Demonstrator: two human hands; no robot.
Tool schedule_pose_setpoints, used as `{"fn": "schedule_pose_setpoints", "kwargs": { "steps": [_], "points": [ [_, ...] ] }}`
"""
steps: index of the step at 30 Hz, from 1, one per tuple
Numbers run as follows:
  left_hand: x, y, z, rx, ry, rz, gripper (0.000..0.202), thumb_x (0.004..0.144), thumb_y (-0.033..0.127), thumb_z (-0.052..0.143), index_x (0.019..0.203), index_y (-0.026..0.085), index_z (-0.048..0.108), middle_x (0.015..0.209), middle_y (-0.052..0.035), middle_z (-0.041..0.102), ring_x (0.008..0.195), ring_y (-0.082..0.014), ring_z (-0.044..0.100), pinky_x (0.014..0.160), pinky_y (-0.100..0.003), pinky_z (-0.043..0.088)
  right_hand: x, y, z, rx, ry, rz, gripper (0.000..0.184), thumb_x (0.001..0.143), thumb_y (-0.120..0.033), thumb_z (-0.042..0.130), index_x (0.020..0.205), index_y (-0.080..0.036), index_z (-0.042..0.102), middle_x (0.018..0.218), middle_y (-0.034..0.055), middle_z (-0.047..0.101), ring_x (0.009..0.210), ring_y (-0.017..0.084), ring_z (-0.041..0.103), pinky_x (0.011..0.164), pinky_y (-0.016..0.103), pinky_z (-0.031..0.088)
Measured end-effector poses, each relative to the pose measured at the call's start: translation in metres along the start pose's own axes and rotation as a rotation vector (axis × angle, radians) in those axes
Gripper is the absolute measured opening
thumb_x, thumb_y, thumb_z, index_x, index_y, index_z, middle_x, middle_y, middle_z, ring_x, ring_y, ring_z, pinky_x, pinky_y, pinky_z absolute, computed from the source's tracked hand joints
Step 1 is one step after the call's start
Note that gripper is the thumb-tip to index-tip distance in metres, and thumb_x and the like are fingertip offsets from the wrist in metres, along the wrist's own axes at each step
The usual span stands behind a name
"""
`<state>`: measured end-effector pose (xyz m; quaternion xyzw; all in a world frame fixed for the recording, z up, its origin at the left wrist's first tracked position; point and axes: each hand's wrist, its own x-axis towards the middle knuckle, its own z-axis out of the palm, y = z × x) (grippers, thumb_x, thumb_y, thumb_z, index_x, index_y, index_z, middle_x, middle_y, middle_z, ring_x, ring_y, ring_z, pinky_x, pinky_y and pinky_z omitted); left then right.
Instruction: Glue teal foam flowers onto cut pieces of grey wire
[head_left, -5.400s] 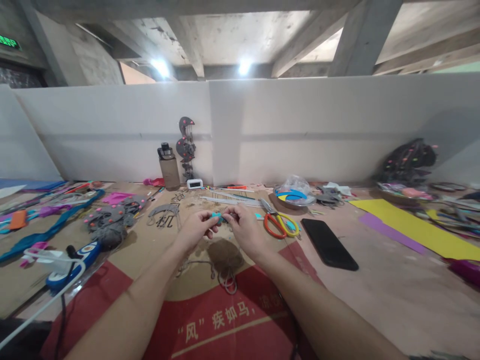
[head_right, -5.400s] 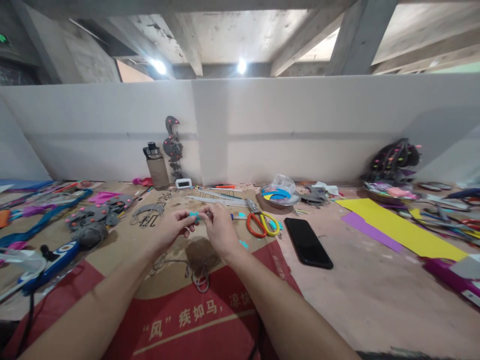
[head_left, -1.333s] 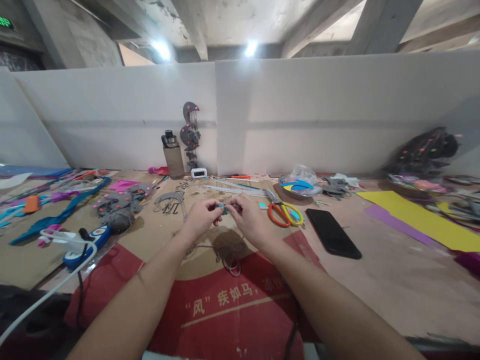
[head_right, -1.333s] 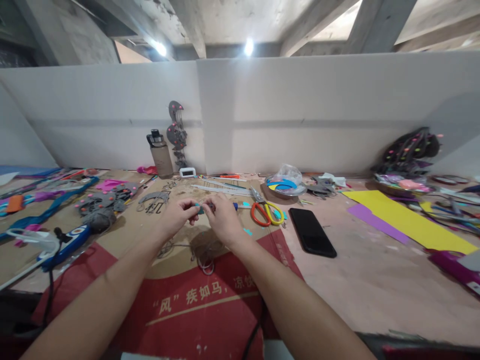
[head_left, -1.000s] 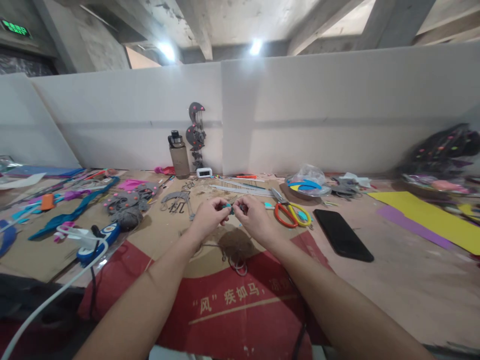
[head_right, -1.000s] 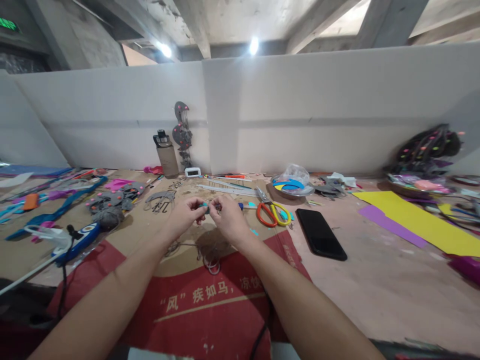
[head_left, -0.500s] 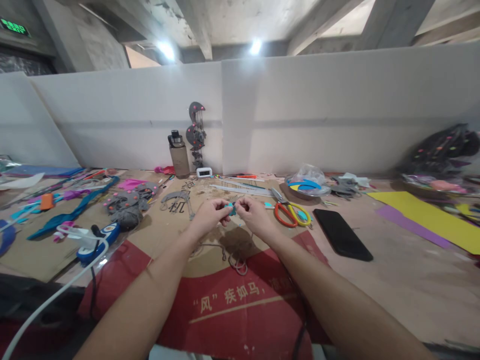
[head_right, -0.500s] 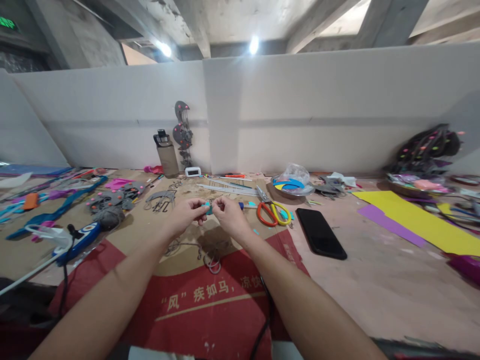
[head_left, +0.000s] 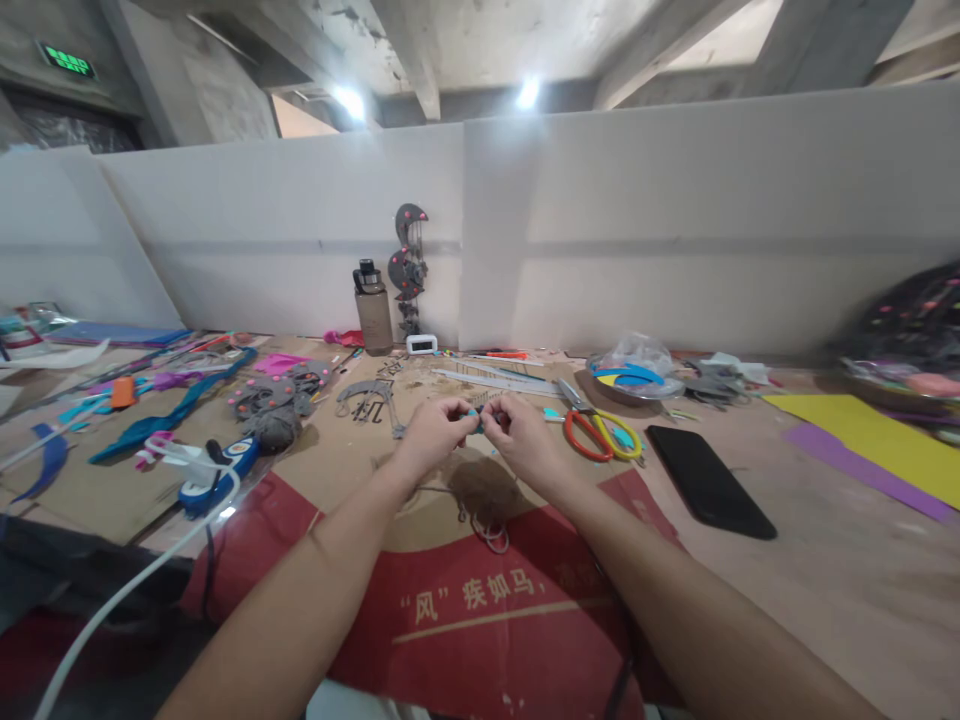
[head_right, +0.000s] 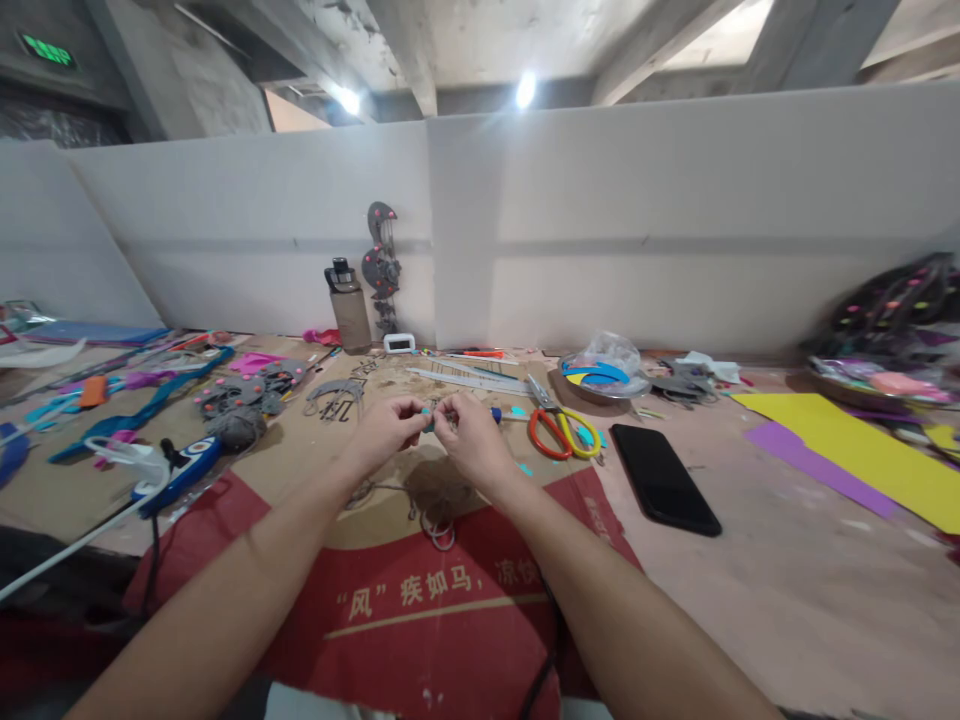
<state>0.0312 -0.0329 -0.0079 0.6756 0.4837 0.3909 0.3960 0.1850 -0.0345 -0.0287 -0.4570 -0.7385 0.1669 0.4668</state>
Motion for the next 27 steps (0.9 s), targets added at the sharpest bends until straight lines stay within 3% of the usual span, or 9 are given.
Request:
{"fn": "schedule_pose_setpoints", "kwargs": {
  "steps": [5,11,20,27],
  "points": [
    [-0.002,0.003,0.000,0.089,0.017,0.041,0.016,0.072,0.030,0.056,0.067,0.015,0.060,0.045,0.0060,0.046,0.042,-0.0069,0.040,0.045,-0.020,0.029,-0.001,-0.001,0.000,-0.025,0.006,-0.008,0.010,0.080,-0.025,0.048,0.074,-0.019,0.053,0.071,0.0020,0.053,0.065,0.015,0.047,0.060,0.028,0.035],
    [0.000,-0.002,0.001,0.080,-0.024,-0.047,0.020,0.071,0.029,0.056,0.081,0.014,0.066,0.046,0.0040,0.052,0.040,-0.0081,0.043,0.044,-0.020,0.031,0.000,0.001,-0.002,-0.101,-0.047,-0.061,0.008,0.079,-0.021,0.048,0.073,-0.019,0.053,0.072,0.0024,0.053,0.067,0.015,0.047,0.062,0.028,0.035],
    [0.004,-0.006,-0.002,0.146,-0.037,0.040,0.018,0.070,0.027,0.055,0.076,0.015,0.066,0.048,0.0030,0.055,0.042,-0.0080,0.047,0.043,-0.019,0.032,0.000,0.007,0.003,-0.159,-0.037,-0.110,0.007,0.079,-0.017,0.050,0.073,-0.019,0.054,0.076,0.0025,0.052,0.072,0.015,0.048,0.066,0.028,0.037],
    [0.004,0.000,-0.005,0.107,-0.037,-0.044,0.012,0.070,0.025,0.056,0.074,0.015,0.062,0.049,0.0011,0.059,0.040,-0.0079,0.049,0.042,-0.018,0.037,-0.001,-0.003,0.000,-0.115,-0.029,-0.083,0.010,0.084,-0.020,0.049,0.076,-0.018,0.054,0.079,0.0034,0.052,0.074,0.016,0.048,0.069,0.029,0.038]
  ]
}}
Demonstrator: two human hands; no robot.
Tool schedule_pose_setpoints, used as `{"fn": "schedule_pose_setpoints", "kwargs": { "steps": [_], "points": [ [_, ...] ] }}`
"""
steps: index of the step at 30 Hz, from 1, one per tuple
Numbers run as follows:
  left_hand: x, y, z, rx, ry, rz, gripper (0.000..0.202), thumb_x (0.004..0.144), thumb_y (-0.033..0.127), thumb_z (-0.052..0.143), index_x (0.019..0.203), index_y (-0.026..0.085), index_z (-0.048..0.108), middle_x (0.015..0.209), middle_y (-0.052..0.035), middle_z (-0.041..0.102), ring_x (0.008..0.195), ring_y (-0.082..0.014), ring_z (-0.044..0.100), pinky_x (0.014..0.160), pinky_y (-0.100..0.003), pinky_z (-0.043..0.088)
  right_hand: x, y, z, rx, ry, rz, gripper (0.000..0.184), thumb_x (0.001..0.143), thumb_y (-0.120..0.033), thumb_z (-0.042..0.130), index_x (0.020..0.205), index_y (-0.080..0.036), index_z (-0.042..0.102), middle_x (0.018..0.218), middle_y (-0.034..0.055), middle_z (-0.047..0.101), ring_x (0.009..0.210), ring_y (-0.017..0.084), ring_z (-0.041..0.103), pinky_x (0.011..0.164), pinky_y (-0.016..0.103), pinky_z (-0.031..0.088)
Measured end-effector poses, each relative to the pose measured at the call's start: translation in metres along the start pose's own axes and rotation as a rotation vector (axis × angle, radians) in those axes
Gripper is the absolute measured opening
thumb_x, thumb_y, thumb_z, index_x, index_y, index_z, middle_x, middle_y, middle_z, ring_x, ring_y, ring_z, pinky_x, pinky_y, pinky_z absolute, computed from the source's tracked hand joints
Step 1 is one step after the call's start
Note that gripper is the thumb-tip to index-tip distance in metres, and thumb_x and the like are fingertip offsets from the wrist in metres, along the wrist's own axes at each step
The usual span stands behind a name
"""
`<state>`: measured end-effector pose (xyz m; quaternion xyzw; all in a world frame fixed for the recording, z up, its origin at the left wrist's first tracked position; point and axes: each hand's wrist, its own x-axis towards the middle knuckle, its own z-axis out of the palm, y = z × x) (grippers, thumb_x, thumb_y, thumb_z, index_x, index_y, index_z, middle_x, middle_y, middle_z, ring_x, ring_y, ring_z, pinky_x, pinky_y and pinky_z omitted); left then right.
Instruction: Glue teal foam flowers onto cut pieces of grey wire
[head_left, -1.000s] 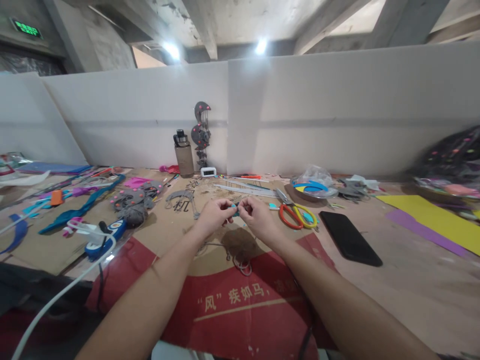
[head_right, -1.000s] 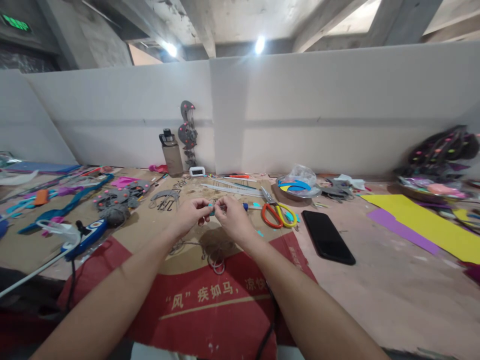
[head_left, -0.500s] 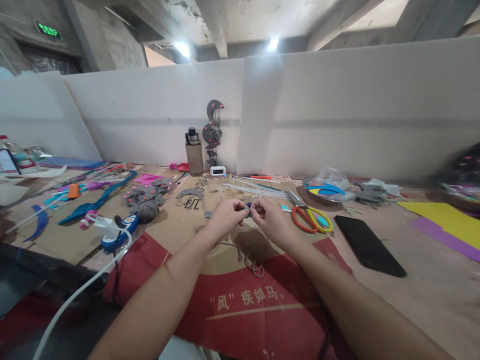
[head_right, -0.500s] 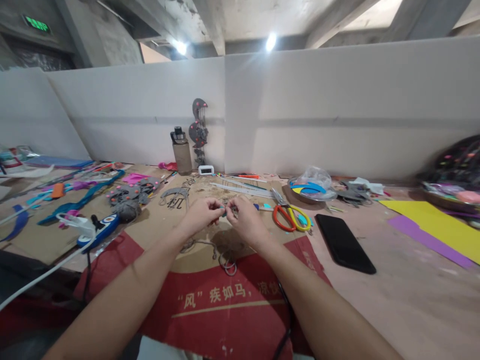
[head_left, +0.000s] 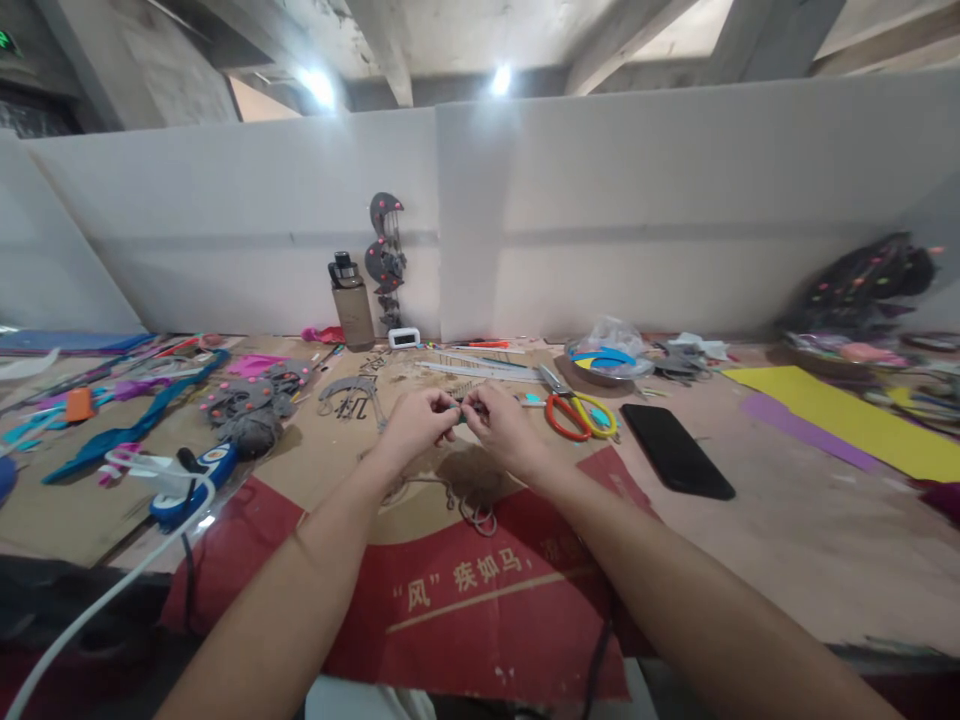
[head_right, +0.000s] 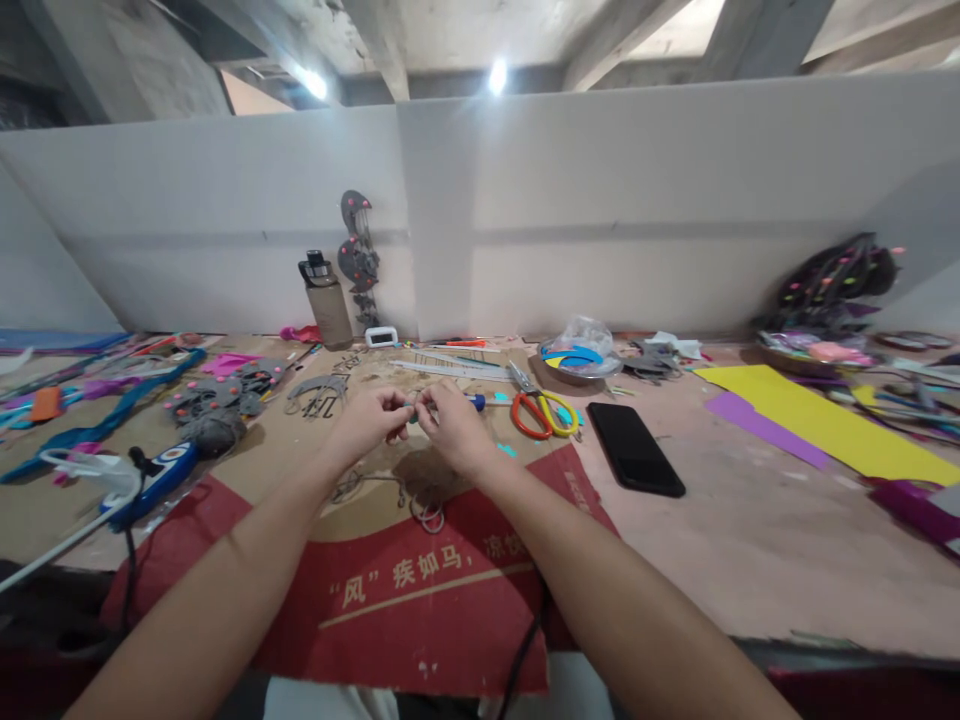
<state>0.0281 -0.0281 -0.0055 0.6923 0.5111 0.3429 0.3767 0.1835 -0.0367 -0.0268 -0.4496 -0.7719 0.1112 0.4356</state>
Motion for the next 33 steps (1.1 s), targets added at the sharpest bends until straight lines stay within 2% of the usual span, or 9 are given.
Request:
{"fn": "schedule_pose_setpoints", "kwargs": {
  "steps": [3,6,16,21,27,30,33],
  "points": [
    [0.0017,-0.0004,-0.0021,-0.060,0.057,0.013,0.011,0.070,0.025,0.058,0.075,0.015,0.060,0.050,0.0015,0.059,0.042,-0.0089,0.052,0.042,-0.018,0.040,-0.0005,0.0002,0.0036,0.078,0.014,0.025,0.008,0.085,-0.025,0.052,0.088,-0.017,0.054,0.080,0.0034,0.053,0.074,0.016,0.048,0.068,0.029,0.039],
    [0.0027,-0.0014,-0.0038,-0.105,0.108,0.037,0.013,0.070,0.026,0.059,0.077,0.015,0.060,0.049,0.0023,0.057,0.040,-0.0087,0.051,0.039,-0.018,0.039,-0.0008,0.0042,0.0079,0.115,0.022,0.026,0.015,0.083,-0.022,0.054,0.097,-0.017,0.053,0.082,0.0030,0.053,0.075,0.016,0.048,0.068,0.029,0.040],
    [0.0006,-0.0017,-0.0023,-0.109,0.121,0.092,0.016,0.071,0.031,0.061,0.075,0.015,0.060,0.050,0.0017,0.058,0.040,-0.0079,0.051,0.041,-0.019,0.039,0.0005,0.0012,0.0051,0.128,0.097,-0.011,0.005,0.083,-0.022,0.054,0.082,-0.018,0.057,0.082,0.0042,0.058,0.075,0.016,0.051,0.070,0.030,0.041],
    [0.0014,-0.0030,0.0008,-0.155,0.048,0.068,0.022,0.071,0.034,0.064,0.079,0.013,0.059,0.052,0.0000,0.061,0.041,-0.0091,0.054,0.041,-0.019,0.042,0.0010,0.0007,0.0023,0.090,0.088,0.002,0.007,0.083,-0.020,0.054,0.077,-0.018,0.058,0.076,0.0031,0.057,0.076,0.016,0.050,0.069,0.029,0.039],
    [0.0005,0.0002,0.0002,-0.270,-0.091,-0.011,0.034,0.070,0.039,0.069,0.086,0.010,0.060,0.067,-0.0079,0.069,0.062,-0.0168,0.068,0.055,-0.025,0.054,0.0025,0.0038,-0.0001,0.066,0.082,0.062,0.012,0.084,-0.023,0.053,0.074,-0.017,0.057,0.073,0.0021,0.057,0.071,0.015,0.048,0.066,0.027,0.036],
    [0.0001,0.0011,-0.0001,-0.292,-0.094,-0.024,0.034,0.070,0.038,0.070,0.085,0.011,0.059,0.070,-0.0080,0.069,0.067,-0.0185,0.069,0.056,-0.026,0.055,0.0024,0.0029,-0.0002,0.049,0.079,0.055,0.010,0.083,-0.022,0.054,0.075,-0.017,0.057,0.074,0.0026,0.057,0.072,0.015,0.049,0.067,0.027,0.036],
    [0.0010,-0.0004,0.0007,-0.289,-0.063,-0.022,0.031,0.069,0.037,0.070,0.081,0.012,0.057,0.069,-0.0064,0.068,0.064,-0.0186,0.069,0.053,-0.025,0.054,0.0021,0.0019,0.0011,0.056,0.074,0.018,0.010,0.084,-0.020,0.052,0.079,-0.017,0.059,0.078,0.0036,0.059,0.076,0.015,0.051,0.071,0.028,0.038]
  ]
}}
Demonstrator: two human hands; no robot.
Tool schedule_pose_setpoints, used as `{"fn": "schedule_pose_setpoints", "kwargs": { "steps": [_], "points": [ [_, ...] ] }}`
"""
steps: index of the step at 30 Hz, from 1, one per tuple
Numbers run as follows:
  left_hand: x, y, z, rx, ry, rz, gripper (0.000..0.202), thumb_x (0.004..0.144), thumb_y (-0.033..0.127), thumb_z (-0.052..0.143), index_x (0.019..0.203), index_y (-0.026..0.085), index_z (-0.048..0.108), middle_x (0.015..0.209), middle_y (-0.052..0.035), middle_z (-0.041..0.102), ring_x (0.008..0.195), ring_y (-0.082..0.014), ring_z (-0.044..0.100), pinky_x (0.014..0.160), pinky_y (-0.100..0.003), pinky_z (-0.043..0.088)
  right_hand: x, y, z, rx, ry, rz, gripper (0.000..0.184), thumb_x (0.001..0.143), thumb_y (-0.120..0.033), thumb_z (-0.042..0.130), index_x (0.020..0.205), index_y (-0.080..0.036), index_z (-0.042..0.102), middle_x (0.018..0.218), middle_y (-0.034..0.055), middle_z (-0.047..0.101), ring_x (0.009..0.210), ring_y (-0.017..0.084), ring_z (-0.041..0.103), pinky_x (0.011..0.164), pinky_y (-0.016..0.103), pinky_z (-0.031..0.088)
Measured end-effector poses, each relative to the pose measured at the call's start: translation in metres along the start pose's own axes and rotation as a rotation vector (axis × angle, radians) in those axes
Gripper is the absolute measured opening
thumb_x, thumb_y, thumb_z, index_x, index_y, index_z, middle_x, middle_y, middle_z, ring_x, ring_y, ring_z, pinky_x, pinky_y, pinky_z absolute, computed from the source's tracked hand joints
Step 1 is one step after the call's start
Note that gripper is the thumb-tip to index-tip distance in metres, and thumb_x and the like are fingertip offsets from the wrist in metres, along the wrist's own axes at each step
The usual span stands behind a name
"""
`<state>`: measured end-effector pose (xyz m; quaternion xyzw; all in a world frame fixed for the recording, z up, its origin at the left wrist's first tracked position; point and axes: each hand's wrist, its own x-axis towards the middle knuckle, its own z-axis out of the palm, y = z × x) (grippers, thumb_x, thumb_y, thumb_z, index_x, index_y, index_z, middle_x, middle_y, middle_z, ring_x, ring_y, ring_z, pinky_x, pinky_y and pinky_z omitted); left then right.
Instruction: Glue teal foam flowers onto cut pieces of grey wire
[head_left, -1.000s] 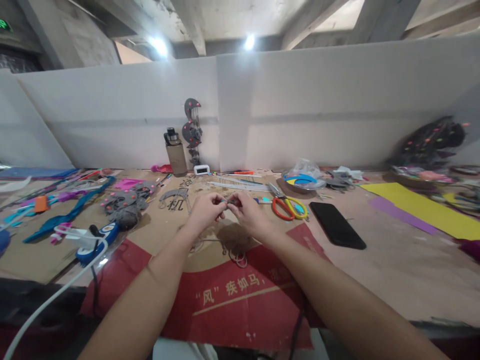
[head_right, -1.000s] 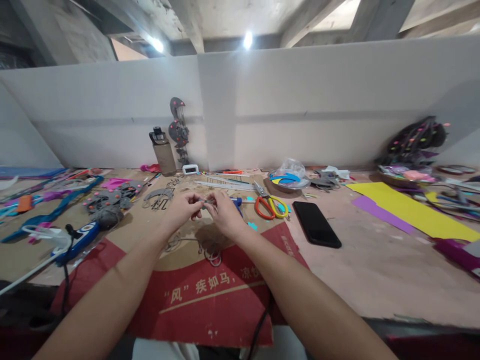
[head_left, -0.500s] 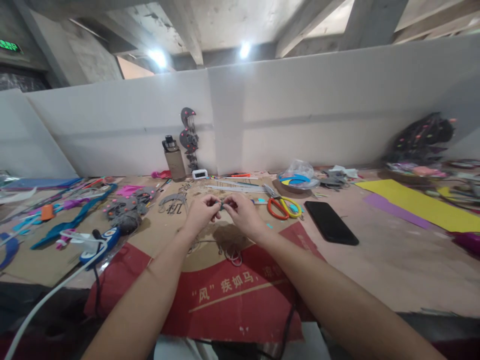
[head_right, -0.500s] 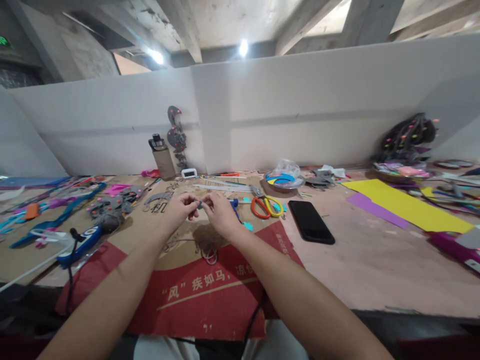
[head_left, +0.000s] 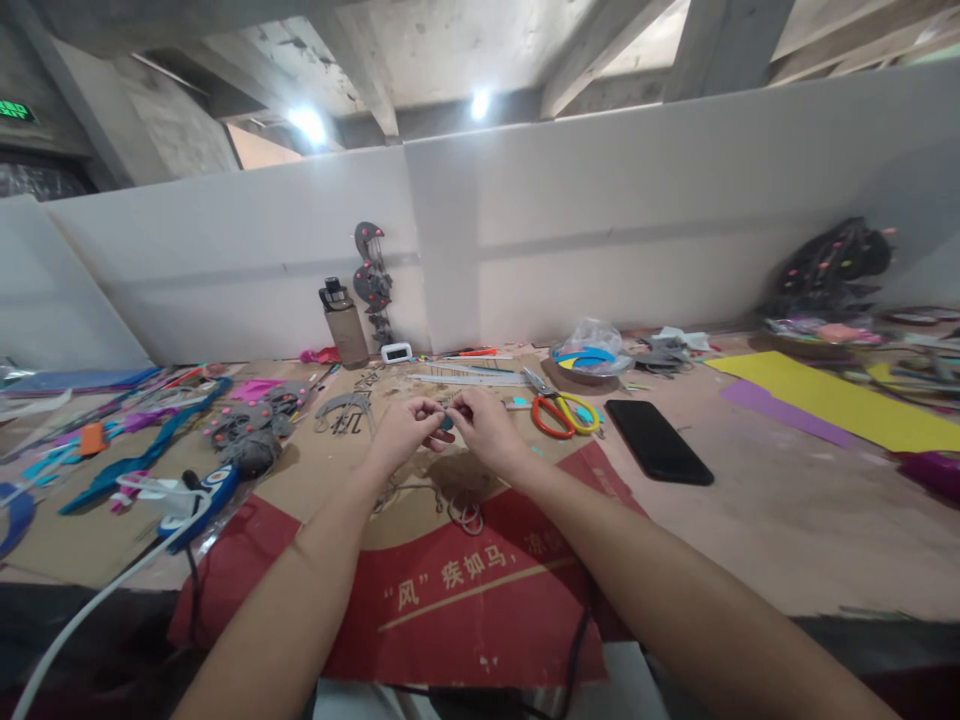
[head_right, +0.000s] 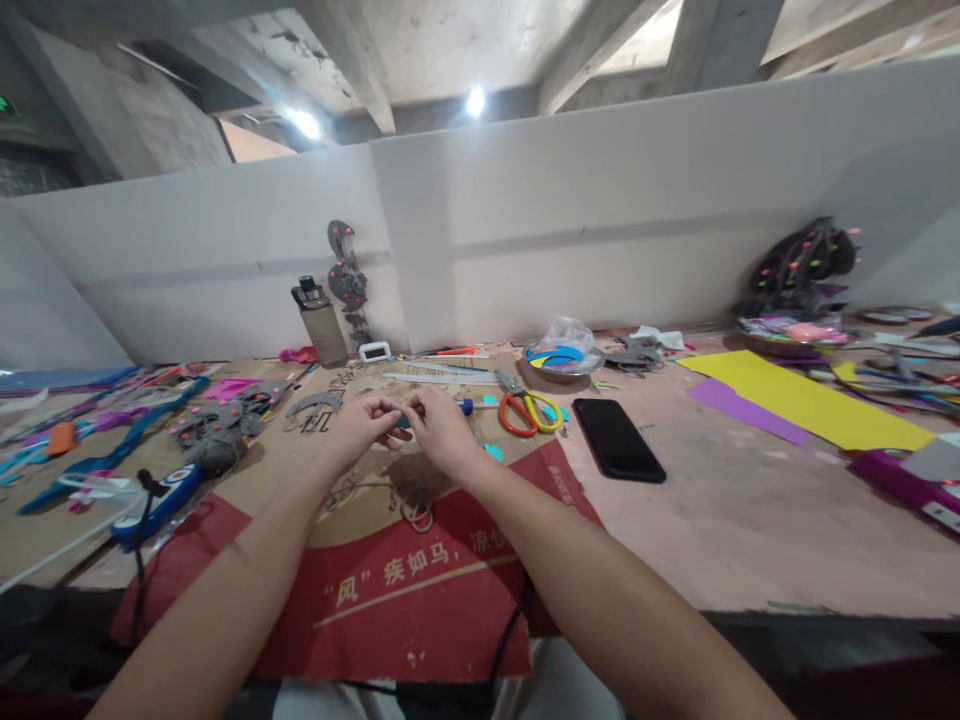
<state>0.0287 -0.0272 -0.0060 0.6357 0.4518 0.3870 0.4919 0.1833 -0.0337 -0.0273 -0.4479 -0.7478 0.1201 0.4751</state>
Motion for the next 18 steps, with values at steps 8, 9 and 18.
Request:
{"fn": "schedule_pose_setpoints", "kwargs": {
  "steps": [8,9,18],
  "points": [
    [0.008,-0.010,-0.018,0.277,0.394,0.233,0.015,0.073,0.030,0.058,0.079,0.016,0.062,0.055,0.0006,0.062,0.047,-0.0121,0.060,0.040,-0.019,0.044,-0.007,-0.012,0.009,0.064,-0.082,-0.065,0.016,0.087,-0.015,0.049,0.095,-0.015,0.062,0.091,0.0075,0.061,0.087,0.017,0.054,0.081,0.032,0.043],
    [0.009,-0.011,-0.022,0.289,0.457,0.268,0.015,0.073,0.029,0.058,0.080,0.017,0.063,0.056,0.0010,0.062,0.047,-0.0115,0.059,0.040,-0.018,0.043,-0.010,-0.017,0.010,0.083,-0.092,-0.091,0.017,0.088,-0.015,0.047,0.095,-0.015,0.063,0.092,0.0075,0.061,0.088,0.017,0.054,0.082,0.032,0.043],
    [0.021,-0.008,-0.058,-0.234,0.815,0.465,0.016,0.071,0.028,0.063,0.079,0.016,0.058,0.058,0.0037,0.059,0.043,-0.0077,0.053,0.040,-0.018,0.036,-0.034,-0.058,0.018,0.137,-0.283,-0.435,0.023,0.093,-0.021,0.042,0.097,-0.015,0.064,0.091,0.0081,0.061,0.085,0.014,0.054,0.077,0.026,0.045]
  ]
}}
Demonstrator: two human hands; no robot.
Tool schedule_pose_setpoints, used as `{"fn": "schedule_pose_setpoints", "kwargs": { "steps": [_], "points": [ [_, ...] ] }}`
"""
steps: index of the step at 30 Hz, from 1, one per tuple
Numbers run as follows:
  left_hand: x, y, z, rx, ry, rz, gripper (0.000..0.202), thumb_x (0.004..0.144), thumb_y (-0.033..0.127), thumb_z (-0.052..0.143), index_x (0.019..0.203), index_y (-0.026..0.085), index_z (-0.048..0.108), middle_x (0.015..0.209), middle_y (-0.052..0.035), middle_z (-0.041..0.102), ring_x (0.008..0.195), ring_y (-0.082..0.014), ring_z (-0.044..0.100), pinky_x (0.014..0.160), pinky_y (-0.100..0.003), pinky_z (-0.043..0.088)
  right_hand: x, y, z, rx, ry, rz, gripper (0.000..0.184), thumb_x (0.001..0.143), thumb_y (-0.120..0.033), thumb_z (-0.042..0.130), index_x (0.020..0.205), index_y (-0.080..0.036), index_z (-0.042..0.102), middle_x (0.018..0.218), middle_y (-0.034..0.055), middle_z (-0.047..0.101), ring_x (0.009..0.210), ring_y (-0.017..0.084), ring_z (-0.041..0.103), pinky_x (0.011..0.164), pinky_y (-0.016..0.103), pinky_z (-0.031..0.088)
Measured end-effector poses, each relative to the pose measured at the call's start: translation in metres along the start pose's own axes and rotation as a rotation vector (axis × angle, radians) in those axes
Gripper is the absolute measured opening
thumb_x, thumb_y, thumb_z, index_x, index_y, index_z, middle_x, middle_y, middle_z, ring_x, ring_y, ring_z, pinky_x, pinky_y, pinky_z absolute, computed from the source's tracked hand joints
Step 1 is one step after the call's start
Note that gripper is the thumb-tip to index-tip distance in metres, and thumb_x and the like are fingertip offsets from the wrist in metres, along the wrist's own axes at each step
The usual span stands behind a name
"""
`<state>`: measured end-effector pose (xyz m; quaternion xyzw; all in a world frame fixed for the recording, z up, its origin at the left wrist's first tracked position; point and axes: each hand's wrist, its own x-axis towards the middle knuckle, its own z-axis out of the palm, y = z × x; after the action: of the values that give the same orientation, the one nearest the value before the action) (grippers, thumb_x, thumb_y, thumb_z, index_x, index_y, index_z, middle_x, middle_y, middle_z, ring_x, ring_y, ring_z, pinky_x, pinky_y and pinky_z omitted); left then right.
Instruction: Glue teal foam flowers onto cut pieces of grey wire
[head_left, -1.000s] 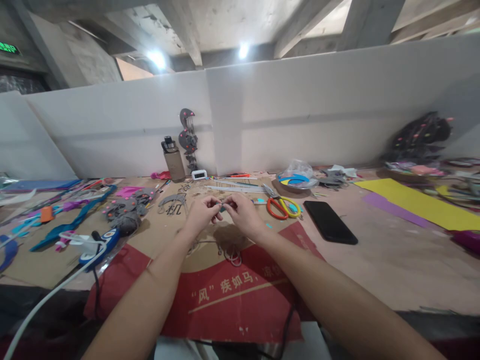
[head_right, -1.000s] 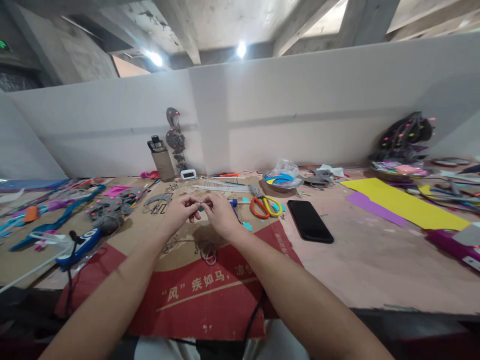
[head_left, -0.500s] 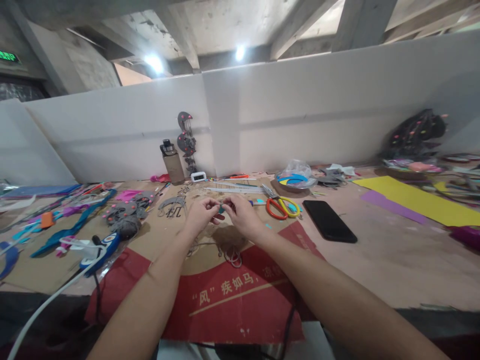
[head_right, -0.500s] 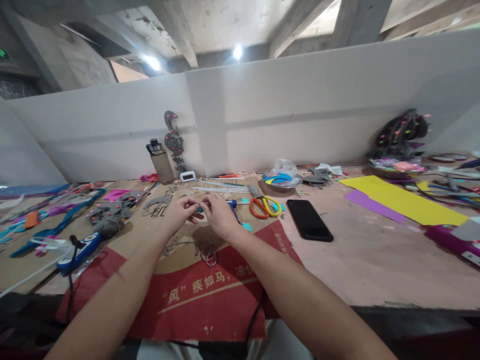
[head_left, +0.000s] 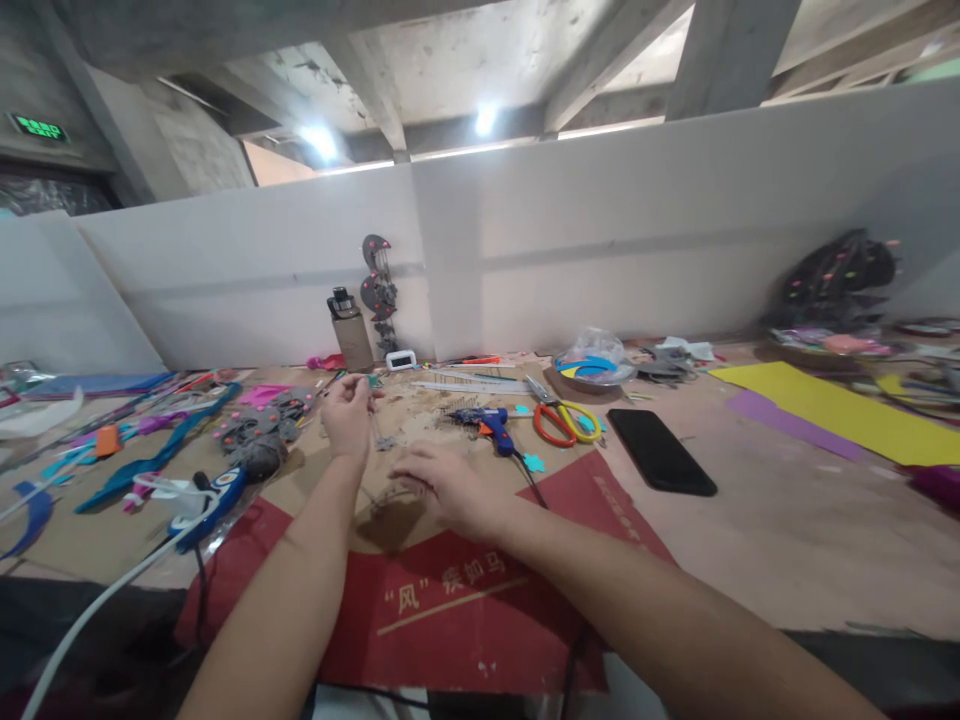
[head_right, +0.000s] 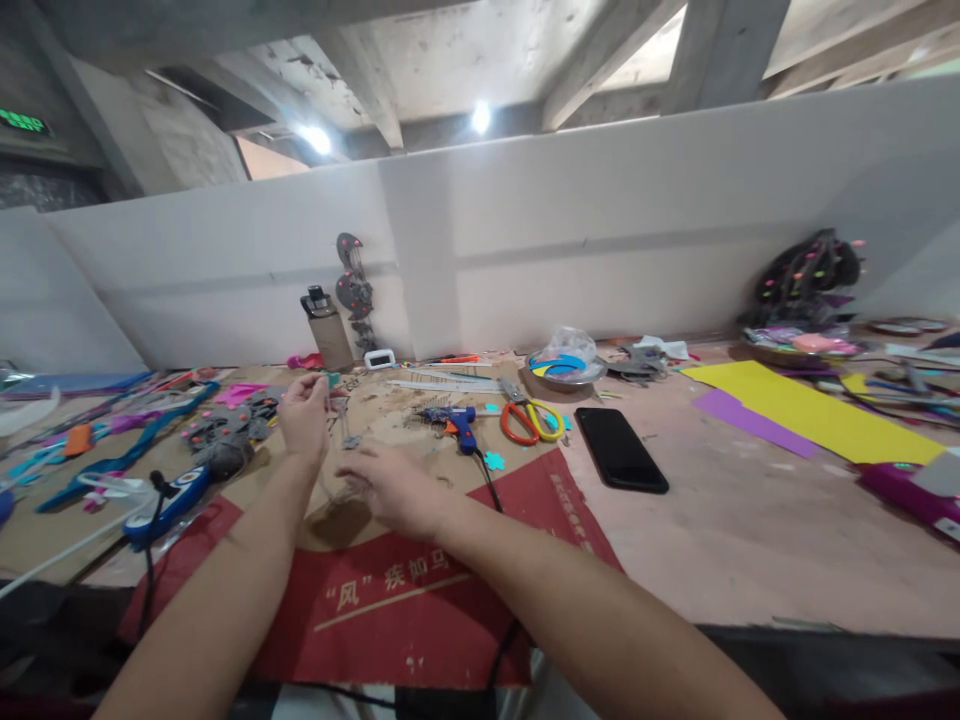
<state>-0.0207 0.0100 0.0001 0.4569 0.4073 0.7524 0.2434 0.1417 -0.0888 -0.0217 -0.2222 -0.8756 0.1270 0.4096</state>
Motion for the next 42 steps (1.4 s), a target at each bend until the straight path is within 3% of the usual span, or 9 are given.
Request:
{"fn": "schedule_pose_setpoints", "kwargs": {
  "steps": [7,13,15,17,20,26,31,36,42],
  "points": [
    [0.020,-0.003,-0.020,-0.351,0.192,-0.237,0.014,0.074,0.020,0.064,0.083,0.018,0.053,0.073,0.0036,0.064,0.064,-0.0077,0.060,0.050,-0.017,0.041,0.001,-0.022,-0.014,-0.138,-0.182,-0.339,0.032,0.090,-0.046,0.046,0.089,-0.023,0.067,0.087,0.0037,0.064,0.084,0.015,0.054,0.079,0.029,0.040],
    [0.007,-0.001,-0.005,-0.371,0.067,-0.319,0.021,0.064,0.022,0.071,0.078,0.019,0.056,0.063,0.0047,0.057,0.052,-0.0071,0.056,0.040,-0.016,0.032,0.006,0.025,-0.049,-0.356,0.142,0.390,0.024,0.092,-0.030,0.042,0.090,-0.016,0.062,0.090,0.0088,0.063,0.085,0.017,0.055,0.078,0.028,0.041],
    [0.000,0.002,0.002,-0.347,0.001,-0.334,0.023,0.060,0.022,0.073,0.076,0.018,0.057,0.058,0.0060,0.054,0.049,-0.0063,0.053,0.040,-0.016,0.031,0.001,0.049,-0.059,-0.509,0.091,0.680,0.029,0.089,-0.035,0.046,0.097,-0.013,0.062,0.100,0.0139,0.063,0.092,0.021,0.057,0.080,0.031,0.041],
    [-0.005,0.004,0.006,-0.319,-0.045,-0.343,0.024,0.058,0.023,0.075,0.075,0.017,0.059,0.059,0.0055,0.055,0.048,-0.0059,0.052,0.040,-0.015,0.032,-0.006,0.070,-0.063,-0.551,-0.129,0.926,0.040,0.084,-0.041,0.051,0.103,-0.007,0.062,0.108,0.0219,0.062,0.098,0.027,0.058,0.081,0.034,0.042],
    [-0.010,0.003,0.011,-0.290,-0.102,-0.345,0.025,0.056,0.025,0.076,0.073,0.015,0.061,0.058,0.0037,0.056,0.049,-0.0064,0.052,0.042,-0.016,0.034,-0.016,0.088,-0.060,-0.494,-0.238,0.998,0.035,0.075,-0.036,0.062,0.094,-0.008,0.067,0.100,0.0220,0.066,0.089,0.027,0.064,0.073,0.031,0.045],
    [-0.020,-0.006,0.015,-0.239,-0.205,-0.391,0.023,0.059,0.026,0.075,0.074,0.014,0.063,0.058,0.0020,0.058,0.050,-0.0077,0.053,0.045,-0.018,0.039,-0.017,0.099,-0.053,-0.392,-0.177,1.084,0.025,0.074,-0.028,0.058,0.088,-0.009,0.068,0.087,0.0176,0.069,0.077,0.025,0.066,0.061,0.027,0.045],
    [-0.023,-0.006,0.015,-0.244,-0.218,-0.413,0.025,0.057,0.027,0.076,0.073,0.013,0.063,0.059,0.0016,0.059,0.050,-0.0075,0.053,0.045,-0.018,0.040,-0.011,0.098,-0.057,-0.310,0.010,1.063,0.034,0.078,-0.029,0.052,0.106,-0.013,0.059,0.094,0.0120,0.068,0.080,0.021,0.064,0.064,0.025,0.046],
    [-0.022,-0.008,0.015,-0.234,-0.238,-0.423,0.026,0.059,0.028,0.076,0.076,0.013,0.064,0.060,0.0005,0.060,0.052,-0.0080,0.055,0.046,-0.018,0.041,-0.002,0.077,-0.054,-0.042,0.365,0.761,0.038,0.074,-0.020,0.047,0.111,-0.015,0.051,0.106,0.0109,0.062,0.086,0.020,0.060,0.071,0.030,0.049],
    [-0.022,-0.004,0.016,-0.281,-0.212,-0.511,0.019,0.060,0.020,0.074,0.074,0.013,0.063,0.063,-0.0004,0.062,0.054,-0.0084,0.057,0.046,-0.017,0.042,0.003,0.051,-0.045,0.374,0.356,0.507,0.029,0.079,-0.023,0.045,0.107,-0.019,0.048,0.098,0.0052,0.060,0.066,0.012,0.055,0.058,0.026,0.048]
  ]
}}
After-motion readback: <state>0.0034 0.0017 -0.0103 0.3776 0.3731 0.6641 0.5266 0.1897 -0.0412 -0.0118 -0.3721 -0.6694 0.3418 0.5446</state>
